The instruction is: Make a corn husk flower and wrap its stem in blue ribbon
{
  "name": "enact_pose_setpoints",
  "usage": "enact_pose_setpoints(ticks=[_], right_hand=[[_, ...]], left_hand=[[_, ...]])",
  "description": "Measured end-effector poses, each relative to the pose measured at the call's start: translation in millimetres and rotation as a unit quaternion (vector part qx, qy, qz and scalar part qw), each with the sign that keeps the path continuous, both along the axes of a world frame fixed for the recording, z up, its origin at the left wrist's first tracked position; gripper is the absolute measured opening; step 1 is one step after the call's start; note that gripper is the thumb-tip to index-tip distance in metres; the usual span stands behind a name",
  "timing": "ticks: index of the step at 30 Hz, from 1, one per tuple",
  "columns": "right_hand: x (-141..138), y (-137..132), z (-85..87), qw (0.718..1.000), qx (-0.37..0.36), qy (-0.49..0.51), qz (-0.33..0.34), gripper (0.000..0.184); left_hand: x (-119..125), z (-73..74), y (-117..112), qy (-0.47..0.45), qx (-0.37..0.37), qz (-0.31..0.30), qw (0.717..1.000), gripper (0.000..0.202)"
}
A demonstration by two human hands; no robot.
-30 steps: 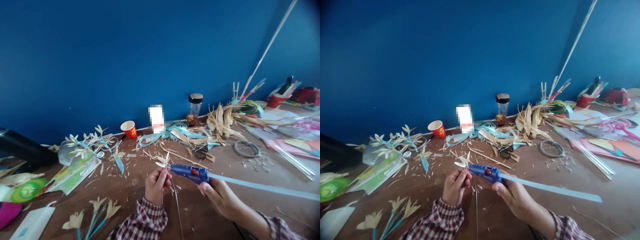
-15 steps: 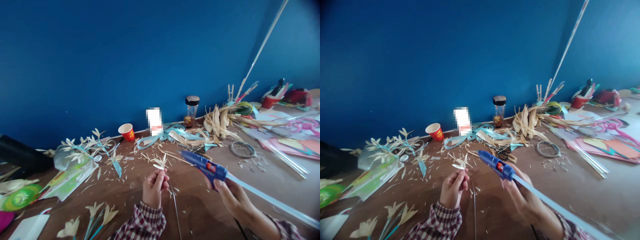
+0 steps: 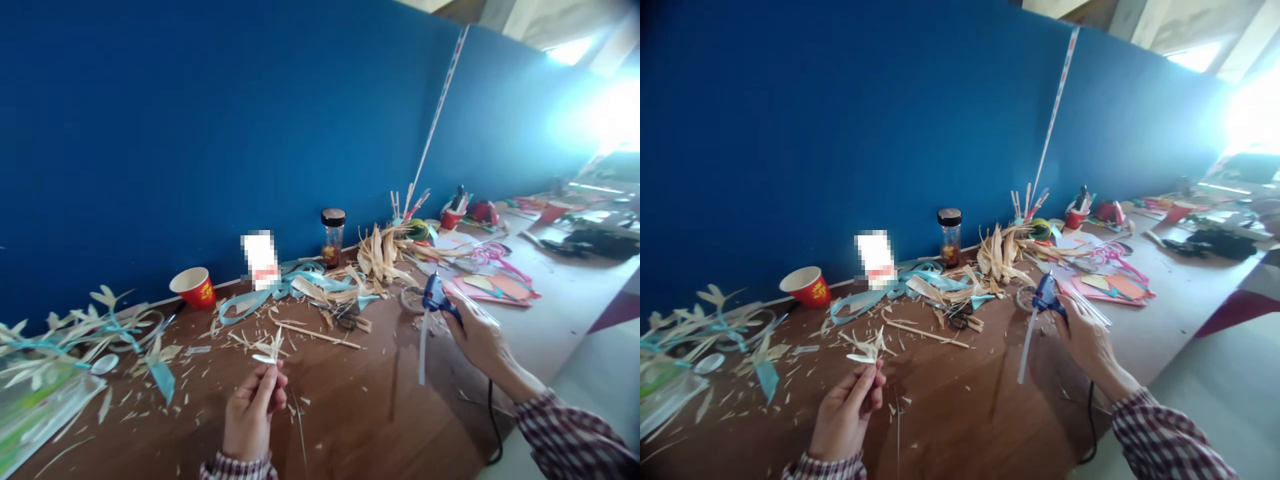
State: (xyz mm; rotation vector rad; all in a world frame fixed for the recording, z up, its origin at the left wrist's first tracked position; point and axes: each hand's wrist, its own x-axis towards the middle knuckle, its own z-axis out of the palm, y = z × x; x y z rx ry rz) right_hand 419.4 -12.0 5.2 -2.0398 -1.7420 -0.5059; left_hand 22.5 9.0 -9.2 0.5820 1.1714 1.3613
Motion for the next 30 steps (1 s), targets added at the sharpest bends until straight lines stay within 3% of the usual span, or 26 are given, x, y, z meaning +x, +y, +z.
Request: enact_pose_setpoints(ticks=[10, 13, 15, 16, 18, 20, 23, 25, 27, 30], right_hand=[[5, 4, -21.3, 0.997, -0.064, -0.035, 0.014, 0.035], [-17, -2, -0.3, 1.0, 0.001, -0.009, 0.018, 0.042], [-56, -6, 23.9, 0.997, 0.036, 0.049, 0.045, 0.043], [-83, -8, 35.9, 0.988, 0.031, 0.112, 0.096, 0.038], [-144, -6, 53.7, 0.945, -0.019, 0.235, 0.226, 0.024], [-201, 4, 58.6, 0.873, -0.127, 0.326, 0.34, 0.019], [-257, 29, 47.3, 0.799, -0.164, 0.442, 0.374, 0.02], [-271, 44, 37.2, 0.738, -0.205, 0.516, 0.384, 0.018], [-273, 53, 29.7, 0.697, -0.223, 0.559, 0.39, 0.015], [-269, 56, 23.4, 0.667, -0.239, 0.592, 0.383, 0.013]], left_hand=[[1, -1.7, -1, -0.001, 0.042, 0.001, 0.999, 0.032], [0, -5.3, 0, 0.012, 0.049, 0.001, 0.999, 0.029], [-1, -6.9, 2, 0.013, 0.053, -0.009, 0.998, 0.028], [-1, -7.5, 2, 0.012, 0.053, -0.02, 0.998, 0.028], [-2, -8.1, 3, 0.011, 0.057, -0.029, 0.998, 0.029], [-4, -8.8, 3, 0.015, 0.06, -0.037, 0.997, 0.03], [-8, -10.2, 4, 0.03, 0.067, -0.066, 0.995, 0.032], [-9, -11.0, 4, 0.045, 0.072, -0.084, 0.993, 0.033], [-10, -11.6, 4, 0.055, 0.07, -0.094, 0.992, 0.032], [-9, -12.1, 2, 0.061, 0.054, -0.105, 0.991, 0.033]])
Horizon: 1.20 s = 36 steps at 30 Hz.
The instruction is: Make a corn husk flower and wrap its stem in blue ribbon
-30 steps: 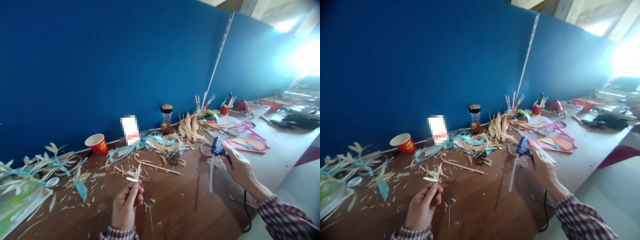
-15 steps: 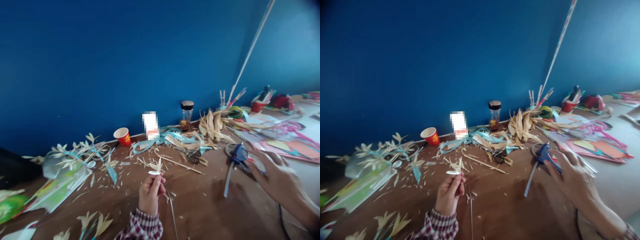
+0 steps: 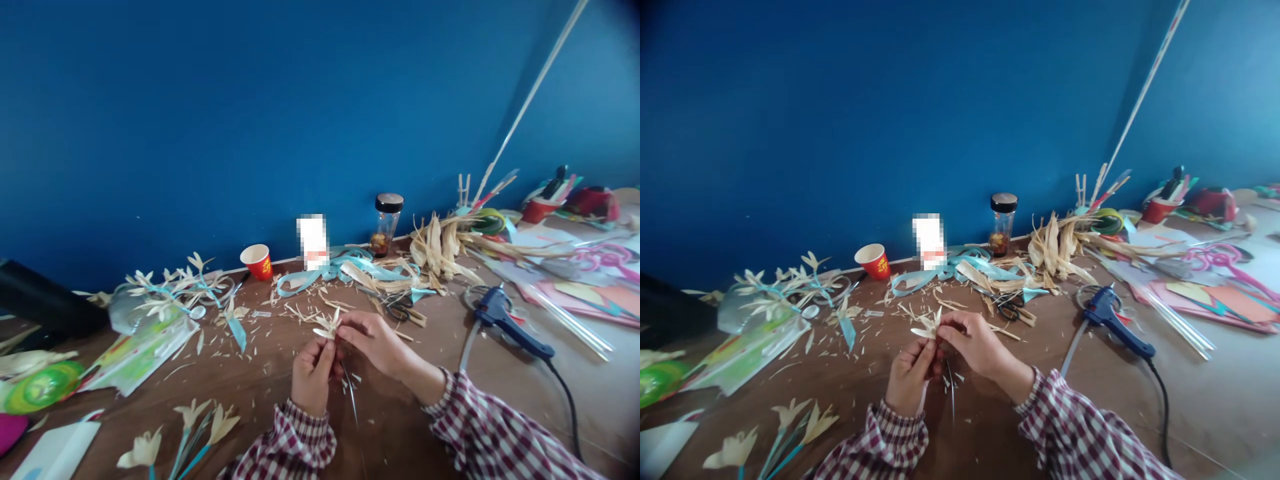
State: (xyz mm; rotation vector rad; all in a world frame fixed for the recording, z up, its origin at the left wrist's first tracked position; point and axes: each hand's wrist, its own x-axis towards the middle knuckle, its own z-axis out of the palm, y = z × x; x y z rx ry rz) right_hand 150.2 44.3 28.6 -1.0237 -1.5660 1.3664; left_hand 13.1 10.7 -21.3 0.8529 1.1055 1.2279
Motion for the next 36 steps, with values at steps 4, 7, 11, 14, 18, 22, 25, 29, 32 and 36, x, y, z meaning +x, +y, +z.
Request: enact_pose_setpoints(ticks=[4, 7, 11, 14, 18, 22, 25, 29, 32, 36], right_hand=[[2, -2, -5.0, 0.999, -0.017, 0.034, -0.008, 0.013], [1, -3, -6.9, 0.997, -0.02, 0.069, -0.001, 0.016], [1, -4, -8.6, 0.995, -0.042, 0.088, -0.003, 0.012], [1, -3, -10.5, 0.993, -0.057, 0.105, -0.002, 0.015], [2, -3, -12.6, 0.99, -0.07, 0.124, 0.005, 0.016], [2, -4, -13.1, 0.987, -0.083, 0.135, 0.003, 0.018], [1, -5, -12.3, 0.988, -0.087, 0.131, -0.004, 0.021], [1, -5, -10.9, 0.988, -0.093, 0.124, -0.015, 0.023], [2, -6, -10.6, 0.987, -0.098, 0.123, -0.007, 0.023], [2, -6, -9.5, 0.99, -0.086, 0.115, -0.006, 0.021]], left_hand=[[1, 0.3, -2, 0.009, -0.011, -0.008, 1.0, 0.032], [1, 0.3, -1, 0.015, 0.001, -0.015, 1.0, 0.029], [1, -0.7, -1, 0.036, 0.014, -0.017, 0.999, 0.026], [1, -1.1, -2, 0.045, 0.011, -0.015, 0.999, 0.026], [2, 0.0, -2, 0.057, 0.007, -0.005, 0.998, 0.028], [3, 2.4, -2, 0.073, 0.011, 0.003, 0.997, 0.029], [3, 3.7, -2, 0.087, 0.016, -0.002, 0.996, 0.029], [2, 5.2, -3, 0.093, 0.021, -0.008, 0.995, 0.029], [2, 5.6, -3, 0.096, 0.021, -0.01, 0.995, 0.029], [2, 3.5, -4, 0.063, 0.025, 0.005, 0.998, 0.027]])
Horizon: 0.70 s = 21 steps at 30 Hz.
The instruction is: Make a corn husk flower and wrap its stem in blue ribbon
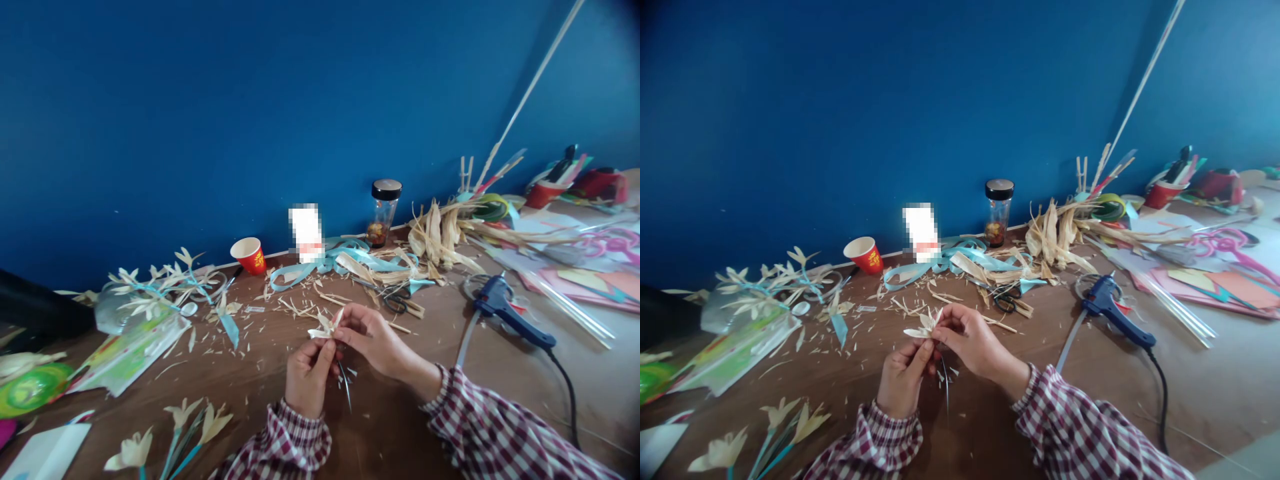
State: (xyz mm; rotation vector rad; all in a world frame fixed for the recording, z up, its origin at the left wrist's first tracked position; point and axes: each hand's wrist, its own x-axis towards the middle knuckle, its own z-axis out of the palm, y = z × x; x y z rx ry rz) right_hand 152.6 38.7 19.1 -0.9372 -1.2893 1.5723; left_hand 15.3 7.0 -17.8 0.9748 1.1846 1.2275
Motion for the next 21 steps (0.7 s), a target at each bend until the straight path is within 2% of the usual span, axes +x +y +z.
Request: enact_pose_setpoints(ticks=[9, 16, 21], right_hand=[[-1.4, -0.7, -0.1, 0.999, -0.019, 0.049, 0.014, 0.027], [-0.6, -1.0, 1.4, 0.999, -0.003, 0.046, 0.015, 0.024], [-1.5, -2.1, 3.2, 0.999, -0.01, 0.043, 0.01, 0.023]], left_hand=[[-2.4, -7.8, 1.2, -0.022, -0.01, -0.003, 1.0, 0.027], [-2.5, -9.9, 2.1, -0.057, -0.011, -0.009, 0.998, 0.024], [-1.4, -8.9, 2.0, -0.047, -0.012, -0.003, 0.999, 0.026]])
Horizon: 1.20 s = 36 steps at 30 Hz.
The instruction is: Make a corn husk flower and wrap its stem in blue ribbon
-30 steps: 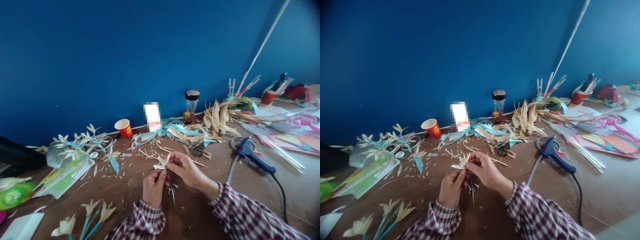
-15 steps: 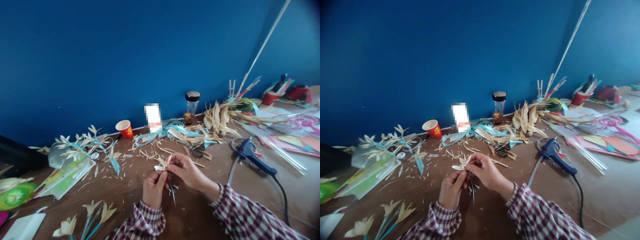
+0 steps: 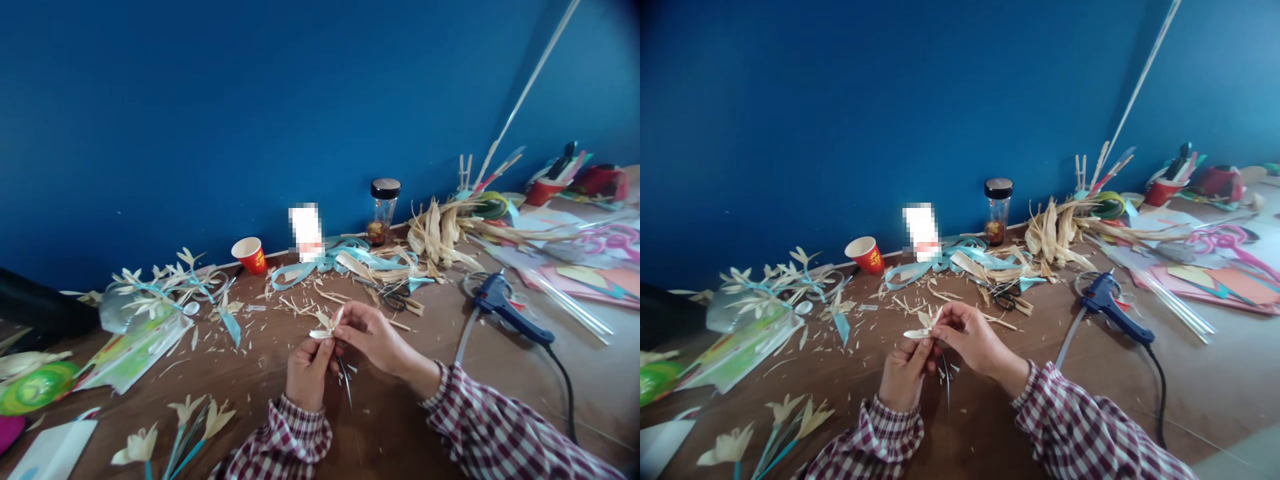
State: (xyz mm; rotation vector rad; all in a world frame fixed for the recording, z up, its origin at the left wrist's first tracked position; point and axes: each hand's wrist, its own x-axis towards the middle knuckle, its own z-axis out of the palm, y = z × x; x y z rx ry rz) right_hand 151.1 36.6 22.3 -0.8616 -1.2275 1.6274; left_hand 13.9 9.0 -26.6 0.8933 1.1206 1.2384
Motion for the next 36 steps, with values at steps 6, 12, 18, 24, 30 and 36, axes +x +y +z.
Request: enact_pose_setpoints(ticks=[6, 12, 18, 24, 30, 36], right_hand=[[-1, 1, -5.2, 1.0, 0.002, 0.012, 0.005, 0.021], [-2, 1, -5.1, 1.0, 0.018, -0.012, -0.012, 0.02], [-2, 0, -6.6, 1.0, 0.016, -0.022, -0.012, 0.019], [-2, 0, -8.1, 0.999, 0.01, -0.03, -0.024, 0.019], [-2, 1, -7.1, 0.999, 0.025, -0.027, -0.019, 0.017], [0, 0, -6.2, 0.998, 0.04, -0.034, -0.021, 0.013]], left_hand=[[0, -0.4, 0, 0.03, -0.006, 0.01, 0.999, 0.027], [1, 4.4, -2, 0.076, 0.019, 0.006, 0.997, 0.03], [2, 7.5, -3, 0.073, 0.016, 0.006, 0.997, 0.031], [2, 9.4, -4, 0.094, 0.022, 0.005, 0.995, 0.031], [2, 8.9, -3, 0.096, 0.025, 0.006, 0.995, 0.029], [2, 6.5, -2, 0.026, 0.002, -0.003, 1.0, 0.029]])
